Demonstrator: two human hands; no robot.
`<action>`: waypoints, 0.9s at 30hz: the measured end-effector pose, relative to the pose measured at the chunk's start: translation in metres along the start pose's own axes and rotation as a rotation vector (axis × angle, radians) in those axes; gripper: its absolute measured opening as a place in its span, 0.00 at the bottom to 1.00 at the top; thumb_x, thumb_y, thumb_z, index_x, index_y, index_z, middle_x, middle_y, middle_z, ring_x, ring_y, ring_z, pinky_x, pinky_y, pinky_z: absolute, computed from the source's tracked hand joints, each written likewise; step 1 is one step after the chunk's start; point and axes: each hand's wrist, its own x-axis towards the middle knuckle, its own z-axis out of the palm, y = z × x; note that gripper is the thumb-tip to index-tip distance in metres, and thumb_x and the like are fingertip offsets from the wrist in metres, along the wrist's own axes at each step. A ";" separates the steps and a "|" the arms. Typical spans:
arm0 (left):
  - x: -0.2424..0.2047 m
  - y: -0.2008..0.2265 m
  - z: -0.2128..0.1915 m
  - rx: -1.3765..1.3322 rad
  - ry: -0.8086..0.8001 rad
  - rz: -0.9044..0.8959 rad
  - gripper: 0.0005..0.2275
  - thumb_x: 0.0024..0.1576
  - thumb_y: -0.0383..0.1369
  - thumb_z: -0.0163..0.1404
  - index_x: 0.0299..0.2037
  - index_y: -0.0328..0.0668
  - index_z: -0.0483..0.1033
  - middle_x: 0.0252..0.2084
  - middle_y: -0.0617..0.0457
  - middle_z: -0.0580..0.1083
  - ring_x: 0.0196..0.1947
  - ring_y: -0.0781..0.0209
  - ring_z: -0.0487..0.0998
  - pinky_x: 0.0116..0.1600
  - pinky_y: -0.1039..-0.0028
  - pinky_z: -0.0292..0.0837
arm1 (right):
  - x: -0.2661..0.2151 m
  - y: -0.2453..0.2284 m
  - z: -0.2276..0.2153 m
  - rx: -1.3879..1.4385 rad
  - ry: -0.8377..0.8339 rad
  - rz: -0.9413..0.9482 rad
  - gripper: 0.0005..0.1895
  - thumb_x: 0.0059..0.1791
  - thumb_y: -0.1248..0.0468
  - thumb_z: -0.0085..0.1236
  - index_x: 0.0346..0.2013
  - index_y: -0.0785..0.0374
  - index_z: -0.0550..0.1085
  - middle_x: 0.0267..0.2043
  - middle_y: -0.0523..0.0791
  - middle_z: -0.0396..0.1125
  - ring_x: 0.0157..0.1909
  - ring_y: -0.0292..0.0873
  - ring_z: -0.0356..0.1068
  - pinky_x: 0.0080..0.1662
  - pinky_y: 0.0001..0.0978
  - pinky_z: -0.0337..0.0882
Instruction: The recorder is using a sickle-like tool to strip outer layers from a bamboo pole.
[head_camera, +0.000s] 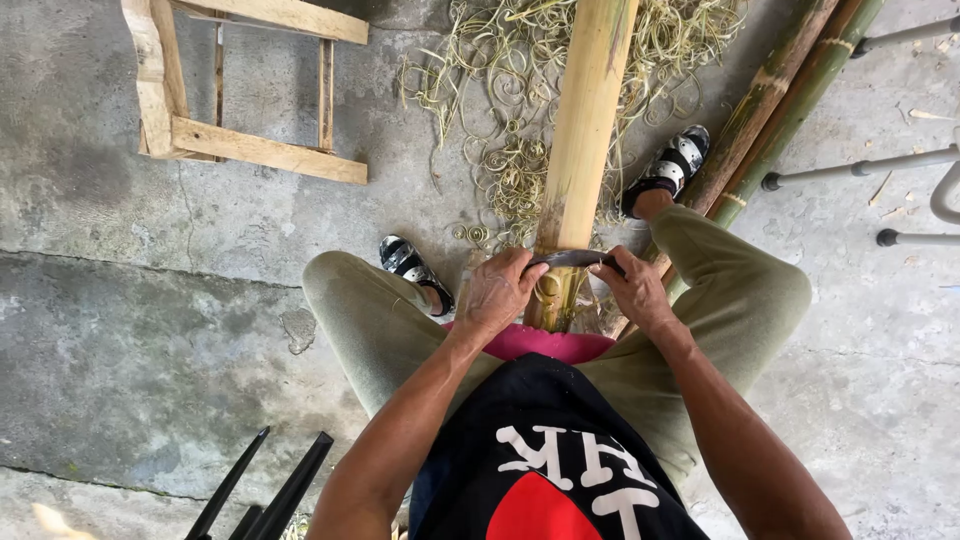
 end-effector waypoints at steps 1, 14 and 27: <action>0.001 0.004 -0.004 -0.001 -0.004 0.000 0.14 0.63 0.41 0.52 0.37 0.37 0.72 0.31 0.45 0.74 0.31 0.46 0.78 0.36 0.59 0.74 | -0.002 -0.003 0.000 0.001 0.001 0.004 0.19 0.52 0.51 0.60 0.38 0.65 0.71 0.25 0.51 0.67 0.27 0.49 0.67 0.34 0.47 0.65; 0.000 0.013 -0.004 0.108 0.010 -0.036 0.13 0.63 0.41 0.52 0.34 0.40 0.70 0.30 0.49 0.73 0.29 0.47 0.76 0.34 0.57 0.72 | -0.007 -0.006 0.010 -0.040 0.158 -0.066 0.20 0.53 0.53 0.60 0.36 0.67 0.66 0.27 0.56 0.68 0.29 0.61 0.68 0.34 0.53 0.63; -0.003 0.013 -0.001 0.096 0.012 -0.044 0.14 0.63 0.41 0.52 0.32 0.40 0.69 0.28 0.51 0.72 0.28 0.53 0.76 0.32 0.61 0.73 | -0.004 -0.001 0.011 -0.070 0.095 -0.027 0.21 0.54 0.49 0.57 0.35 0.64 0.65 0.21 0.52 0.66 0.22 0.54 0.65 0.30 0.51 0.62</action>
